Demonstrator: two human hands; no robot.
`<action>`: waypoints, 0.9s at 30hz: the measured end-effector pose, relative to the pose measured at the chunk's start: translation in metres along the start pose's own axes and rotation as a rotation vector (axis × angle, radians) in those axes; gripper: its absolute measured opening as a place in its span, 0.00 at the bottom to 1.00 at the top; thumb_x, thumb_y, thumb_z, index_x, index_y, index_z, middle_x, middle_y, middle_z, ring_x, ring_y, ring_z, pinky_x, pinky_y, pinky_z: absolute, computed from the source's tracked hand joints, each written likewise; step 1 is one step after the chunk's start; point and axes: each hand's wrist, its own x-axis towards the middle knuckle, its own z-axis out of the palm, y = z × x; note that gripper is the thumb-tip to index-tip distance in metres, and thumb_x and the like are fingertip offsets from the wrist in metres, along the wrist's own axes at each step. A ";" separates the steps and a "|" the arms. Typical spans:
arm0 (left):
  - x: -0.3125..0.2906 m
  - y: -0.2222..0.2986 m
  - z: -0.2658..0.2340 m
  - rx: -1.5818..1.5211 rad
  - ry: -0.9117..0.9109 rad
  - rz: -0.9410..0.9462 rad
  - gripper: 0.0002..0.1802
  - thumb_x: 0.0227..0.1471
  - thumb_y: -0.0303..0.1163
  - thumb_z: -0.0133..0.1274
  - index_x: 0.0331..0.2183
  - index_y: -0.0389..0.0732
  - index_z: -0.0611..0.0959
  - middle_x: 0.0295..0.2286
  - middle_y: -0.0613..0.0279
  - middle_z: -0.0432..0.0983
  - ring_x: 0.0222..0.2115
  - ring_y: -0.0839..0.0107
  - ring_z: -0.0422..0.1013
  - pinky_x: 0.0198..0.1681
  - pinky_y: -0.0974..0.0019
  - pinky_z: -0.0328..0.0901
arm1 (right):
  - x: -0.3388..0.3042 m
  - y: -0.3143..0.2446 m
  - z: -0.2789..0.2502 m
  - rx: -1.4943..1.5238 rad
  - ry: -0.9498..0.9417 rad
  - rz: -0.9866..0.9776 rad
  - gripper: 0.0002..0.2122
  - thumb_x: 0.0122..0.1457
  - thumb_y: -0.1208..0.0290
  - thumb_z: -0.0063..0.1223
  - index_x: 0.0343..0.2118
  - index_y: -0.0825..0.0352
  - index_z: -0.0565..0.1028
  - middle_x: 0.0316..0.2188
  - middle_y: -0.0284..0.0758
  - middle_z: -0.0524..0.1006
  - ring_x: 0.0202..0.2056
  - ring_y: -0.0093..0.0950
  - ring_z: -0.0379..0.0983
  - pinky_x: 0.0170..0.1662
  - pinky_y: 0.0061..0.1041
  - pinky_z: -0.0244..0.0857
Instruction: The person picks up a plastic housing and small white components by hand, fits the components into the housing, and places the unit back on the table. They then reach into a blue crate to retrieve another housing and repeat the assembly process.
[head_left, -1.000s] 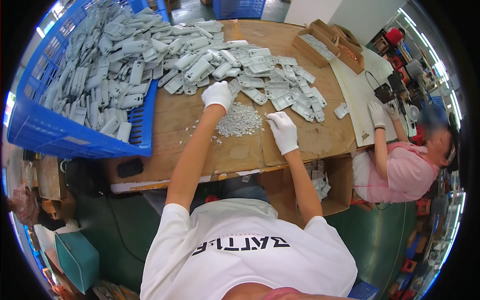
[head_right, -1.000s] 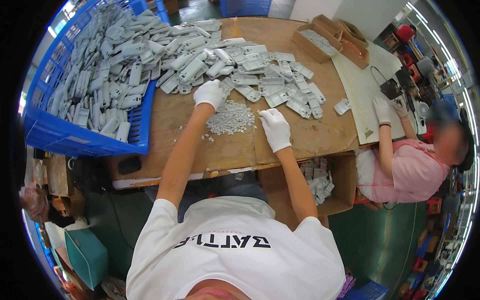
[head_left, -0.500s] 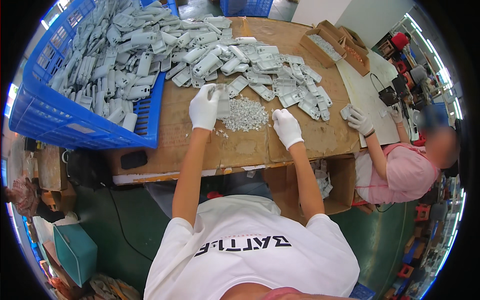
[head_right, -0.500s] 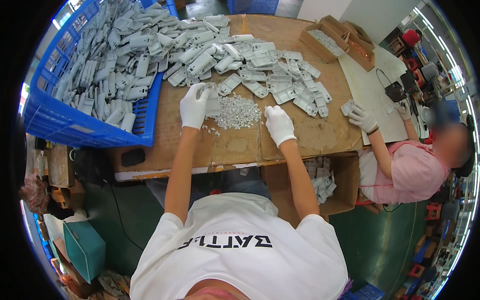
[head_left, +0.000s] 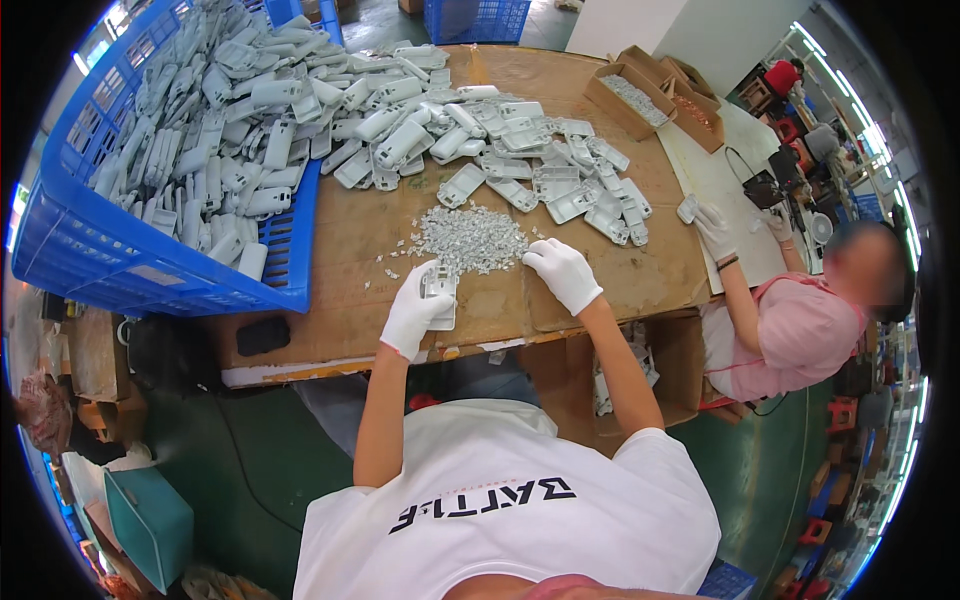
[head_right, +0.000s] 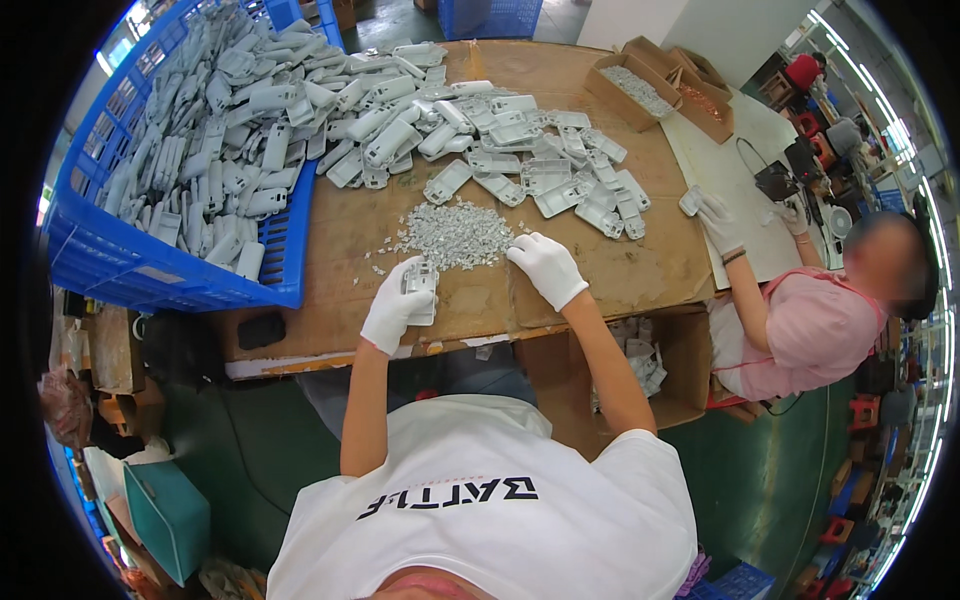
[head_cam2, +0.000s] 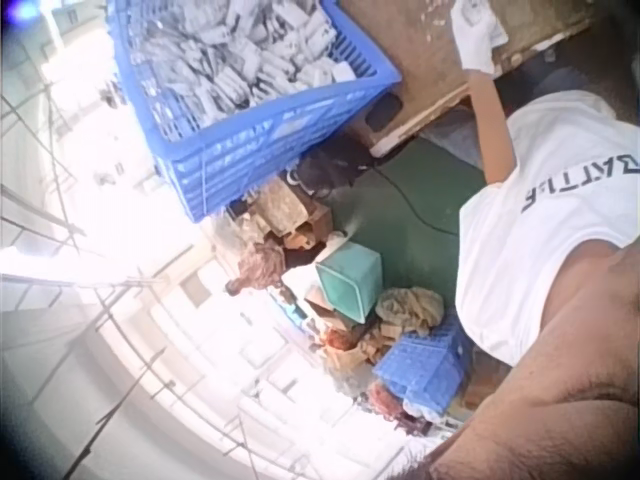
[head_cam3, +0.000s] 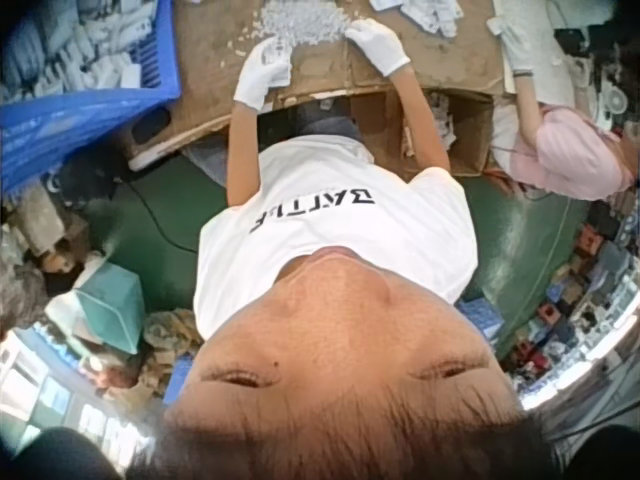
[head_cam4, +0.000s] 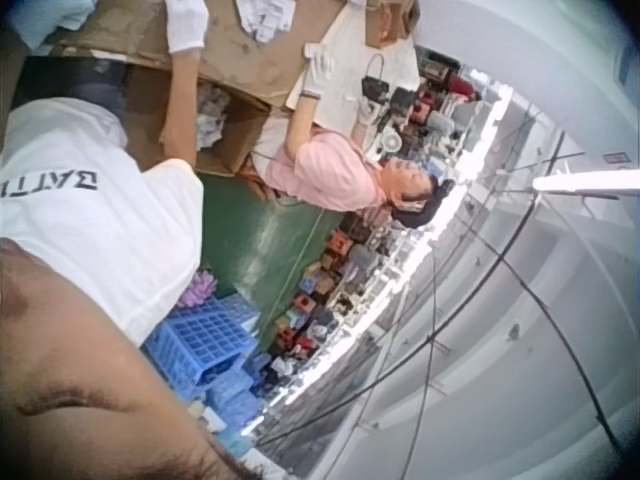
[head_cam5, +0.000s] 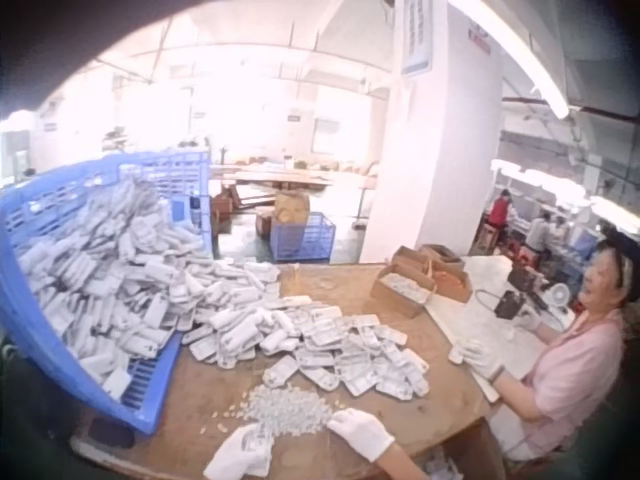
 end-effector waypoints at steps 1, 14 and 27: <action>-0.001 -0.002 0.001 0.033 0.011 0.009 0.32 0.49 0.23 0.55 0.57 0.40 0.70 0.38 0.59 0.77 0.31 0.72 0.76 0.31 0.68 0.73 | 0.000 0.002 0.001 0.017 -0.011 0.043 0.06 0.49 0.76 0.55 0.31 0.62 0.74 0.32 0.31 0.73 0.34 0.31 0.73 0.38 0.29 0.71; -0.008 -0.005 -0.004 -0.030 0.007 -0.008 0.31 0.49 0.23 0.54 0.57 0.39 0.69 0.40 0.58 0.76 0.34 0.69 0.76 0.36 0.65 0.73 | -0.003 0.018 0.006 0.281 0.224 0.464 0.03 0.55 0.77 0.56 0.32 0.64 0.77 0.31 0.36 0.77 0.34 0.37 0.76 0.37 0.32 0.69; -0.015 -0.004 -0.005 -0.061 0.001 -0.002 0.29 0.50 0.21 0.51 0.56 0.36 0.70 0.40 0.57 0.77 0.34 0.69 0.77 0.38 0.66 0.73 | -0.003 0.018 -0.005 0.178 0.137 0.532 0.06 0.51 0.79 0.57 0.32 0.62 0.77 0.32 0.34 0.77 0.36 0.38 0.75 0.39 0.35 0.70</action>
